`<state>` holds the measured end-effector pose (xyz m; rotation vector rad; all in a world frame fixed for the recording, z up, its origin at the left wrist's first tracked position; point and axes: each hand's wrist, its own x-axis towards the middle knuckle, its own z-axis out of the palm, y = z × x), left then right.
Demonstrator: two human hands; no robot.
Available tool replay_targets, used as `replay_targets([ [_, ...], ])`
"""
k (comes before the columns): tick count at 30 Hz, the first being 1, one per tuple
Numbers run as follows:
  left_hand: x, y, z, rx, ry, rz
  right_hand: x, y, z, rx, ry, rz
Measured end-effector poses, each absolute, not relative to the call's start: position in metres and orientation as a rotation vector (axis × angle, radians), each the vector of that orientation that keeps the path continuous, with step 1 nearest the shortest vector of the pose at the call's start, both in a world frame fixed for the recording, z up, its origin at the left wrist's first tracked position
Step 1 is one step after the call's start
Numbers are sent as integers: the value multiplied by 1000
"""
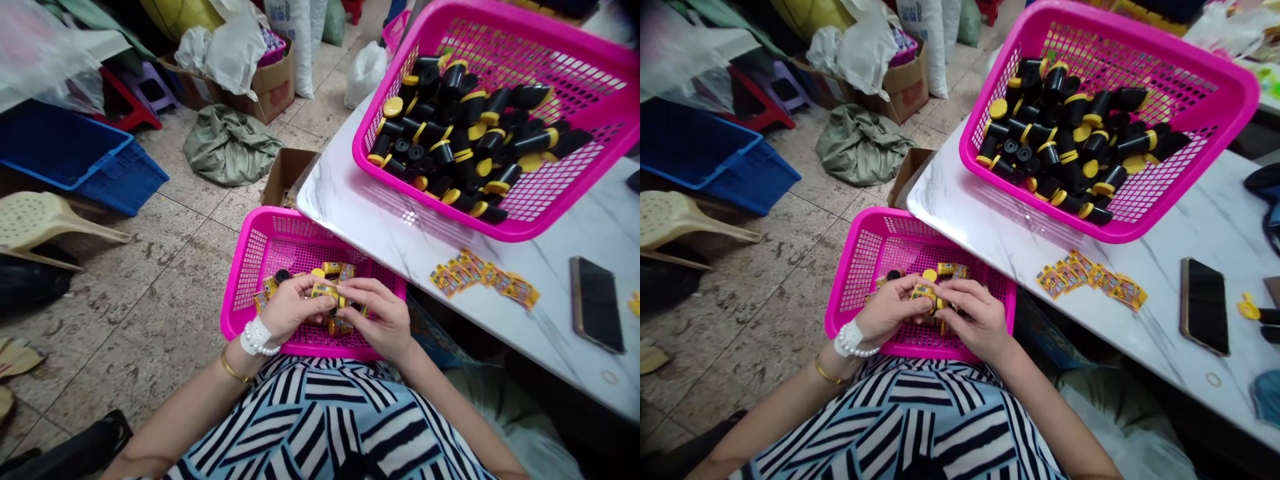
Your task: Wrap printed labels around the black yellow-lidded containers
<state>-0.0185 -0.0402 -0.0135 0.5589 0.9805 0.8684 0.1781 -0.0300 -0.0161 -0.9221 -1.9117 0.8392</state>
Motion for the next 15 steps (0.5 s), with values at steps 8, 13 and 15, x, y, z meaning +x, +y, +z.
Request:
replay_targets([
  [8,-21,-37,-18,493,932,830,186,-28,-23,-866,-1984,685],
  [13,-25,-39,-22,556,1026,895,184,-29,-27,-972,-1934,692],
  [15,-25,-38,-21,619,1046,895,184,-31,-25,-988,-1923,699],
])
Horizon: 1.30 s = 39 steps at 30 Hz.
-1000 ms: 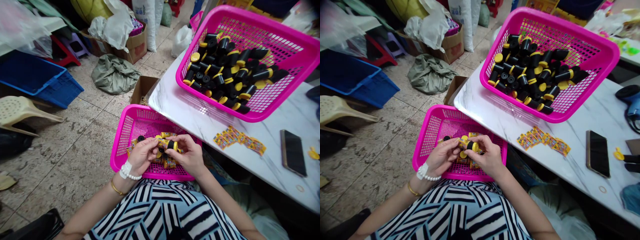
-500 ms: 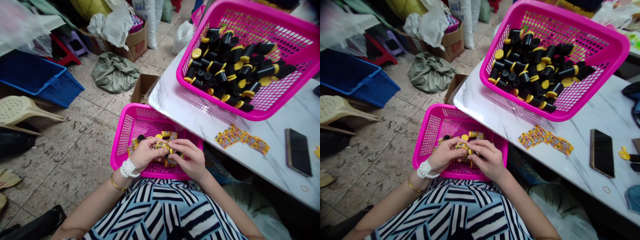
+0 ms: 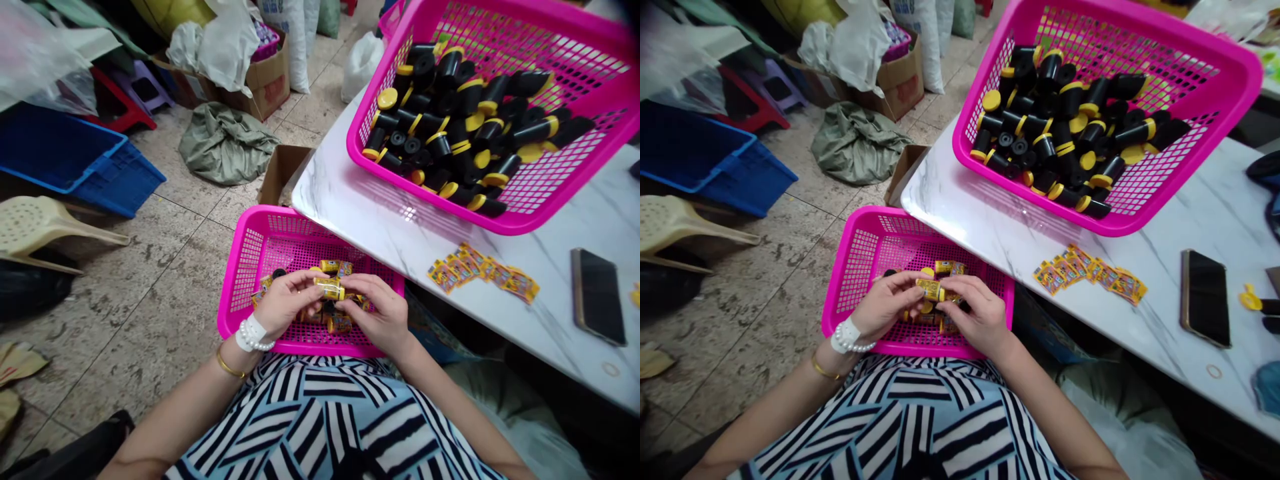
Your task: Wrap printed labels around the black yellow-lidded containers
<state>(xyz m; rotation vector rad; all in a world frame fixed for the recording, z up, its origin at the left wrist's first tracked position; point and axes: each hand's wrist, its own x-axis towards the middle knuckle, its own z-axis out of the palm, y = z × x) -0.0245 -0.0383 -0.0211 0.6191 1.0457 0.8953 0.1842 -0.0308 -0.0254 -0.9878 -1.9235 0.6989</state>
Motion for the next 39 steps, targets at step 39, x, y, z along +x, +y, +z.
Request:
replay_targets([
  [39,-20,-39,-30,794,1048,852,180,-32,-33,-984,-1818,636],
])
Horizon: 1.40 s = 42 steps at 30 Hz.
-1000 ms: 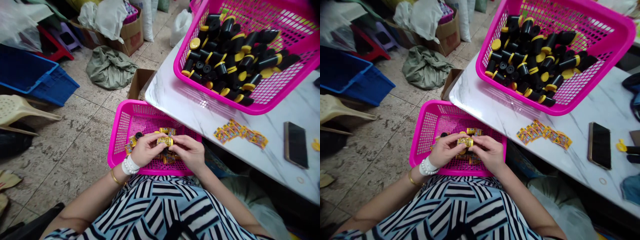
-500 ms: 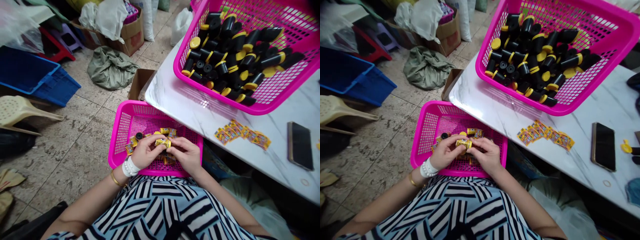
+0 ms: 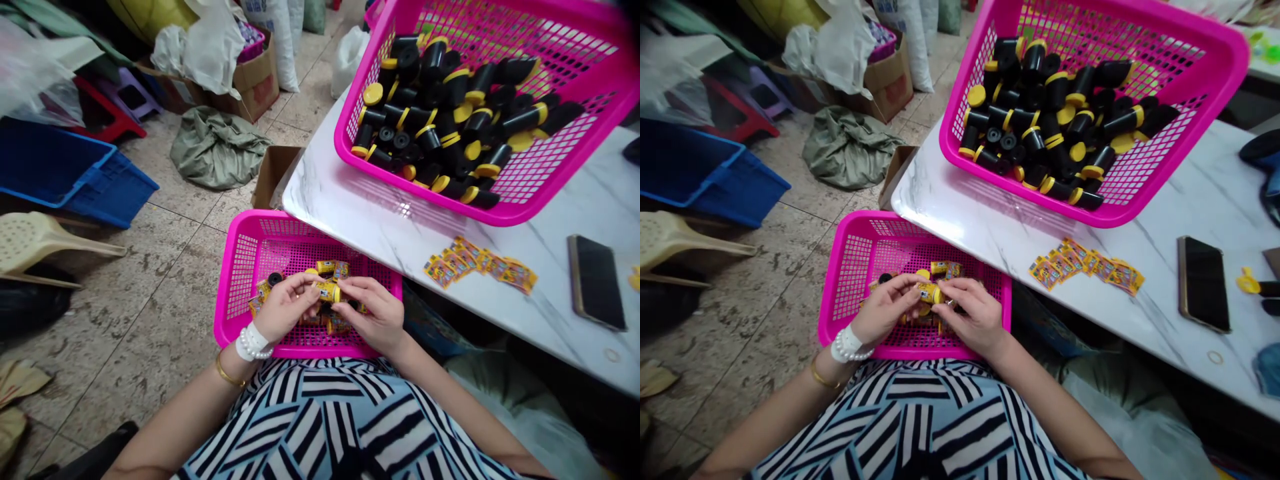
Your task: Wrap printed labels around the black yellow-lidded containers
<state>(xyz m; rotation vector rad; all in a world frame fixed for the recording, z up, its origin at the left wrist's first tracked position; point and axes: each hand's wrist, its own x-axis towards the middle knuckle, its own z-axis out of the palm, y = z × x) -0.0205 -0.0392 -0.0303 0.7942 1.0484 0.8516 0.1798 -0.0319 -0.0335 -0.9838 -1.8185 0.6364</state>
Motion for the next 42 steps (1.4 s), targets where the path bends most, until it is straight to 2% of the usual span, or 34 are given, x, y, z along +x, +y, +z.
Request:
replay_targets([
  [3,-22,-37,-30,799,1047,852,179,-31,-35,-930,-1892,540],
  [10,-25,-35,-27,845,994,688,181,-34,-34,-901,-1911,607],
  [20,-25,-44,-27,443,820,411,197,-41,-24,-600,-2223,525],
  [24,-23,-45,-29,455,861,583,192,-43,-28,-863,-1998,770],
  [28,-19,-41,-26,681,971,758,183,-42,-30,-1192,-1455,1303],
  [30,-17,-40,-23,825,1027,817,180,-41,-30,-1231,-1242,1535],
  [32,-15,-41,-20,945,1072,864,178,-41,-29,-1233,-1176,1612],
  [34,-15,-43,-19,1008,1111,877,178,-43,-28,-1228,-1280,1474],
  [39,-15,-46,-21,919,1054,738,184,-46,-26,-1002,-1791,821],
  [42,-16,-45,-24,866,1006,746,186,-42,-29,-924,-1847,759],
])
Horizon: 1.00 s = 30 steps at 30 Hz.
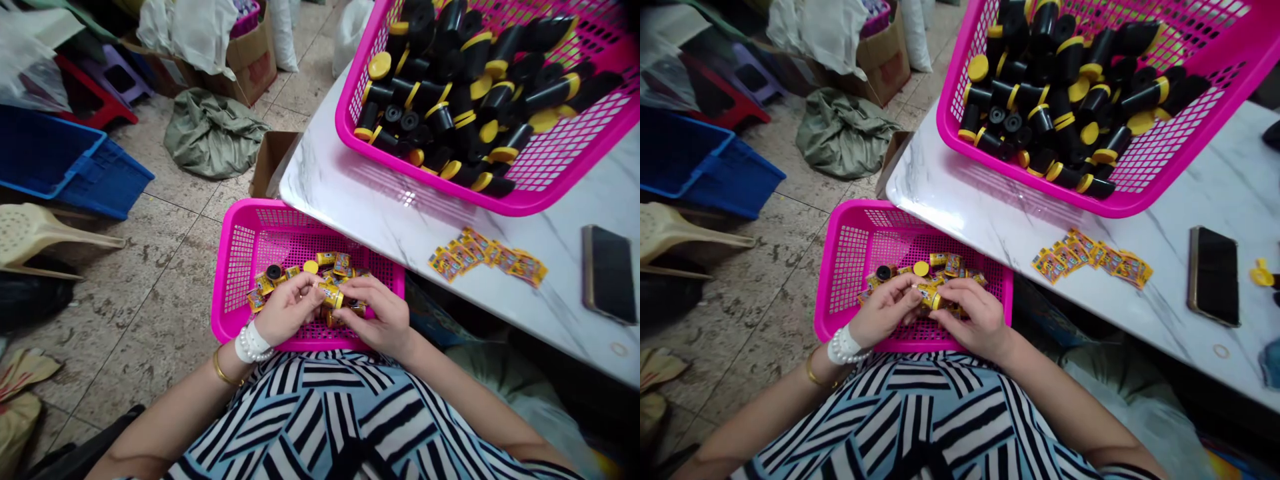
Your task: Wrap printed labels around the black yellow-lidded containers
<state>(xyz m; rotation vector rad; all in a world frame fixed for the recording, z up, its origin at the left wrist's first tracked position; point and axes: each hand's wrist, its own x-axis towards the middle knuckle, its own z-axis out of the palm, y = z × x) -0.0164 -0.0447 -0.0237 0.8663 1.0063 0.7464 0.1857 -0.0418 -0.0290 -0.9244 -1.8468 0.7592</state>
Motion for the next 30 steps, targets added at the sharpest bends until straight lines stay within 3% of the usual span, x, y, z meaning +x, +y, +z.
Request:
replay_targets([
  [9,-21,-38,-20,1453,1084,893,176,-34,-37,-1188,-1137,1690],
  [16,-18,-36,-20,897,1050,718,175,-34,-43,-1020,-1490,1251],
  [24,-11,-29,-26,819,990,708,168,-25,-42,-969,-1276,1532],
  [30,-8,-33,-24,649,904,712,177,-26,-42,-880,-1336,1532],
])
